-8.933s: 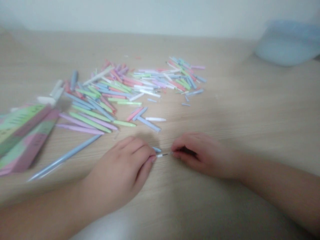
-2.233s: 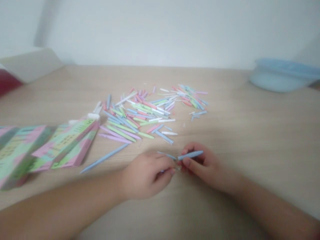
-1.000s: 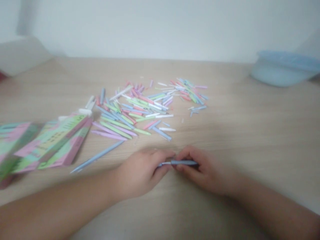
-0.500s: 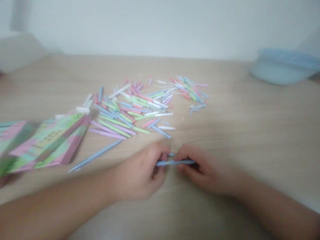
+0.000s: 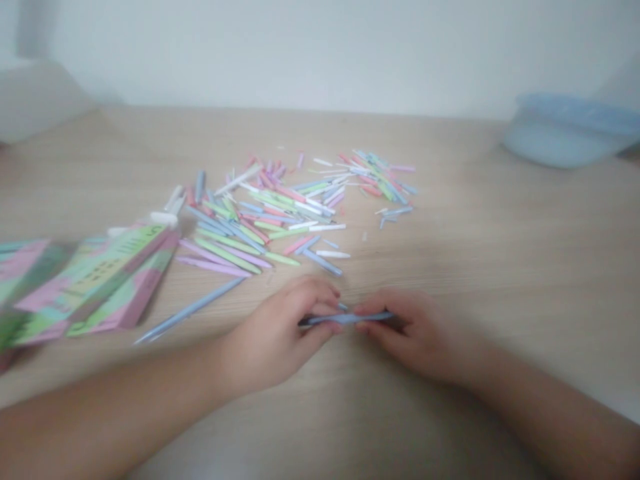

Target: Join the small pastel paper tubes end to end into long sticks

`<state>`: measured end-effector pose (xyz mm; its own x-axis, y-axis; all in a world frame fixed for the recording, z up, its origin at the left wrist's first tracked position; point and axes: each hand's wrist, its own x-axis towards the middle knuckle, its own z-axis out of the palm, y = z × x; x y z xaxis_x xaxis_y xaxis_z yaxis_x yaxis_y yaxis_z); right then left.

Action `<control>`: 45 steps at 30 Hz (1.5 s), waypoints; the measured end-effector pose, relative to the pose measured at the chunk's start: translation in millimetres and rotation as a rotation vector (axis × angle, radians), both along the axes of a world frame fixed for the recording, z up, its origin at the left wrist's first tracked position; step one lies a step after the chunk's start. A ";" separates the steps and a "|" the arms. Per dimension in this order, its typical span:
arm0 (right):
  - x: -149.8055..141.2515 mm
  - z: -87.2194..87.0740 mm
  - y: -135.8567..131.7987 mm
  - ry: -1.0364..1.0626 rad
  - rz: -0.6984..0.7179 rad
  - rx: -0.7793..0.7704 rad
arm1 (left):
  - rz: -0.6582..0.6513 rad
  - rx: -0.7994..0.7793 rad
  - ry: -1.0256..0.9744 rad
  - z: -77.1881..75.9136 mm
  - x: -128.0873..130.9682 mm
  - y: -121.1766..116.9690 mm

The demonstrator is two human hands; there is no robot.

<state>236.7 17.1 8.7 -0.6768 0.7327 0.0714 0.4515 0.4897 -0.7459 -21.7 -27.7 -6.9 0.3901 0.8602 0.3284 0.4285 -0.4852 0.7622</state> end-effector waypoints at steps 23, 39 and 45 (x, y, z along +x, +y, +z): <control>14.6 25.4 1.0 -0.275 0.266 0.483 | -0.003 -0.018 0.106 5.9 2.5 -0.4; 12.3 25.1 1.1 -0.278 0.179 0.365 | 0.023 -0.018 0.109 2.8 2.4 -0.1; 7.3 24.6 0.4 -0.364 0.177 0.337 | 0.007 -0.018 0.111 4.1 2.7 0.0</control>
<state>244.0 17.6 33.3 -0.8133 0.5816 0.0201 0.5405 0.7677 -0.3443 -19.0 -27.7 -2.9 0.4172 0.8684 0.2679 0.5144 -0.4687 0.7181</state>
